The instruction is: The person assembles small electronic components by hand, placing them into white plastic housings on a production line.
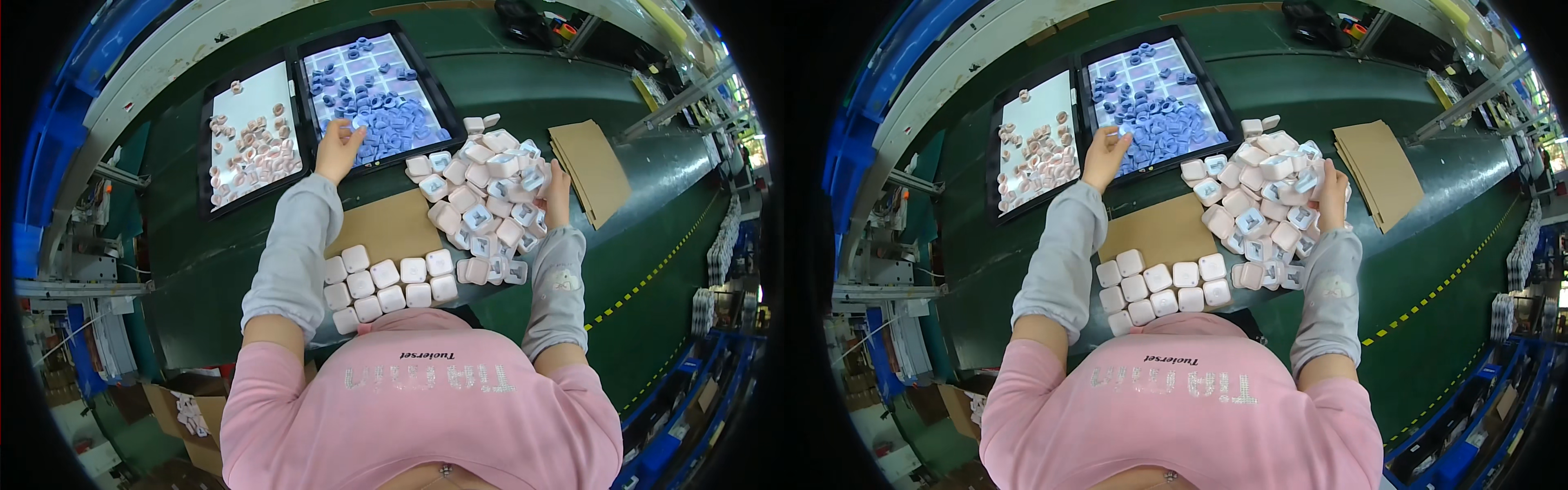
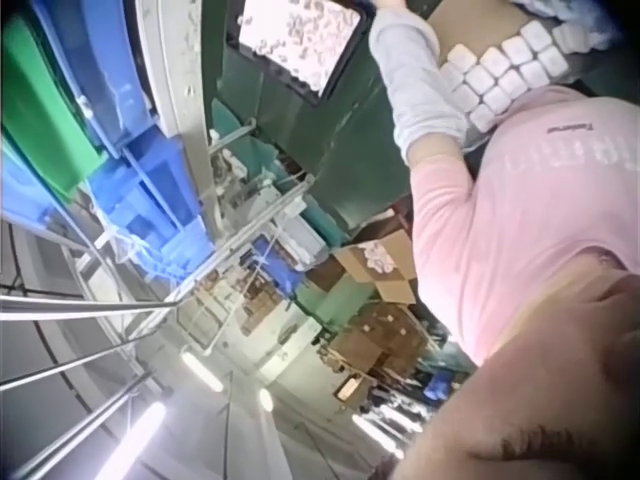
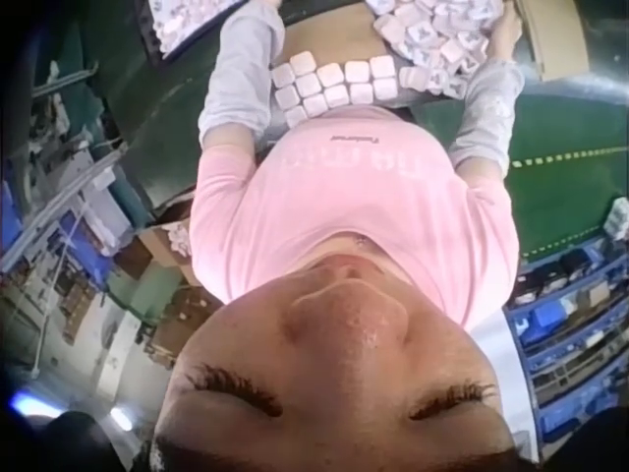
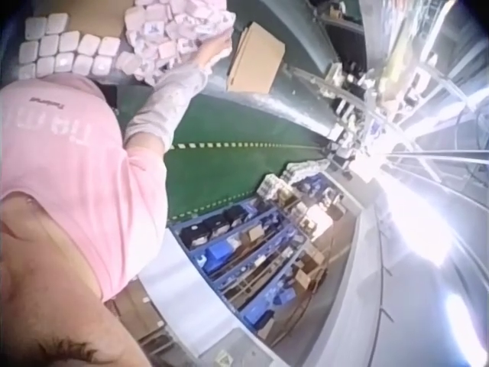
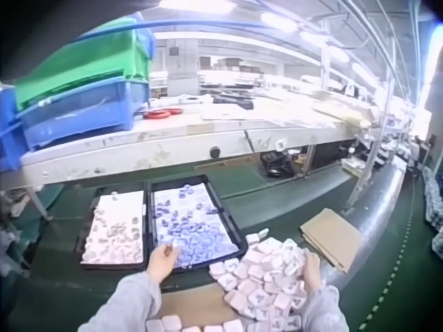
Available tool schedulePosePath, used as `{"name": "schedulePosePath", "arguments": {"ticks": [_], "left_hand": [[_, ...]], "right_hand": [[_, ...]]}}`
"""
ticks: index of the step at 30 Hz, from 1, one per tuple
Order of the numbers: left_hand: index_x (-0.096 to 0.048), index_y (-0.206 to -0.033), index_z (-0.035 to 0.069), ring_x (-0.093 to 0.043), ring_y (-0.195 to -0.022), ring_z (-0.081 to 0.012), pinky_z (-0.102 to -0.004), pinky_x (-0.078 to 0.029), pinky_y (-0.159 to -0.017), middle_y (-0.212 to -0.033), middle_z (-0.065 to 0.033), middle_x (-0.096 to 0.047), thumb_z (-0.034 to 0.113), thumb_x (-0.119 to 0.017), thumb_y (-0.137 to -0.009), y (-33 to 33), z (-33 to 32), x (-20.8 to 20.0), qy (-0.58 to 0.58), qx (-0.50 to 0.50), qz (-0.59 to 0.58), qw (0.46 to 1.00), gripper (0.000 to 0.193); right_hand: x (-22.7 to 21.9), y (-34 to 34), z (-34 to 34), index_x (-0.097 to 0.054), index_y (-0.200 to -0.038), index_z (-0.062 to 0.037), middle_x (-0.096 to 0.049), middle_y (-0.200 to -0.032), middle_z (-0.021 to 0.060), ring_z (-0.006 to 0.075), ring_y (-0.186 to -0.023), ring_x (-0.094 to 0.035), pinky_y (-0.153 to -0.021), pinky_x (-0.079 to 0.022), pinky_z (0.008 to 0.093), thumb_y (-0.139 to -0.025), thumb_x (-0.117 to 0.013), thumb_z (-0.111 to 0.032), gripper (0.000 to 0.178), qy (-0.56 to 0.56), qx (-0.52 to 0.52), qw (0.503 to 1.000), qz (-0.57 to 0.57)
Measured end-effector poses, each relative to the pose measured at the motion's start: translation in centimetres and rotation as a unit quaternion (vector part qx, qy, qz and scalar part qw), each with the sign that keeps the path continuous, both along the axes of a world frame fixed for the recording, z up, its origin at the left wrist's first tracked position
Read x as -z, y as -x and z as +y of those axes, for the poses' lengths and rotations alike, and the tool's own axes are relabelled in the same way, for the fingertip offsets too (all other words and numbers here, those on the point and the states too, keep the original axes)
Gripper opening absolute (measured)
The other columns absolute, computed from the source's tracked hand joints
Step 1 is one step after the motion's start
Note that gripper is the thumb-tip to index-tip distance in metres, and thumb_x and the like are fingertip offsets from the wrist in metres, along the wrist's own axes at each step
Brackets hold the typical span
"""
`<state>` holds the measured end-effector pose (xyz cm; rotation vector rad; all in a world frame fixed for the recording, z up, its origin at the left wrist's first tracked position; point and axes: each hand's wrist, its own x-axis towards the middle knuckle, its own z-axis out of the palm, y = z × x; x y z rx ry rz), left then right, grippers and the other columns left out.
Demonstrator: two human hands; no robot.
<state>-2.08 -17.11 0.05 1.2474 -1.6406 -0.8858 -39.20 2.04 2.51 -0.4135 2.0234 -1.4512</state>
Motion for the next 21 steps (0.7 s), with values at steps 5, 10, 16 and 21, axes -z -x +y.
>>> {"name": "schedulePosePath", "arguments": {"ticks": [5, 10, 16, 21], "left_hand": [[-0.058, -0.107, 0.000, -0.061, -0.086, -0.0269, -0.0353, -0.049, -0.076, -0.100, -0.0173, -0.062, 0.027, -0.067, -0.079, 1.2, 2.8, 1.7, 0.117, 0.078, -0.216, 0.966, 0.040], [-0.060, -0.106, 0.004, -0.057, -0.096, -0.0344, -0.0407, -0.046, -0.084, -0.100, -0.0176, -0.060, 0.029, -0.064, -0.079, 4.8, 13.1, 2.7, -0.019, 0.448, -0.169, 0.878, 0.037], [-0.053, -0.117, 0.001, -0.054, -0.105, -0.0346, -0.0371, -0.044, -0.092, -0.114, -0.0196, -0.055, 0.028, -0.060, -0.085, 5.0, 16.3, 4.5, -0.102, 0.463, -0.211, 0.855, 0.042], [-0.053, -0.117, 0.005, -0.058, -0.099, -0.0288, -0.0366, -0.048, -0.084, -0.109, -0.0165, -0.057, 0.028, -0.058, -0.087, 5.9, 16.1, 4.7, -0.105, 0.454, -0.137, 0.874, 0.038]], "right_hand": [[2.3, 0.7, 0.2, -0.042, -0.124, -0.0010, -0.057, -0.103, 0.0105, 0.0186, -0.081, -0.057, -0.065, -0.048, 0.0301, -0.091, -0.046, -0.044, 0.054, -0.007, -0.099, 0.991, 0.094], [6.3, 1.6, 0.8, -0.026, -0.138, 0.0072, -0.036, -0.138, 0.0268, 0.0359, -0.130, -0.033, -0.109, -0.022, 0.0377, -0.090, -0.051, -0.036, 0.070, 0.037, -0.086, 0.970, 0.226], [6.0, 0.1, 1.8, -0.032, -0.138, 0.0016, -0.038, -0.136, 0.0249, 0.0334, -0.121, -0.043, -0.101, -0.035, 0.0371, -0.079, -0.069, -0.022, 0.074, 0.015, -0.155, 0.934, 0.322], [6.7, 1.4, 2.9, -0.039, -0.135, -0.0002, -0.046, -0.129, 0.0186, 0.0225, -0.104, -0.054, -0.083, -0.046, 0.0307, -0.077, -0.071, -0.015, 0.068, 0.035, -0.133, 0.955, 0.263]]}}
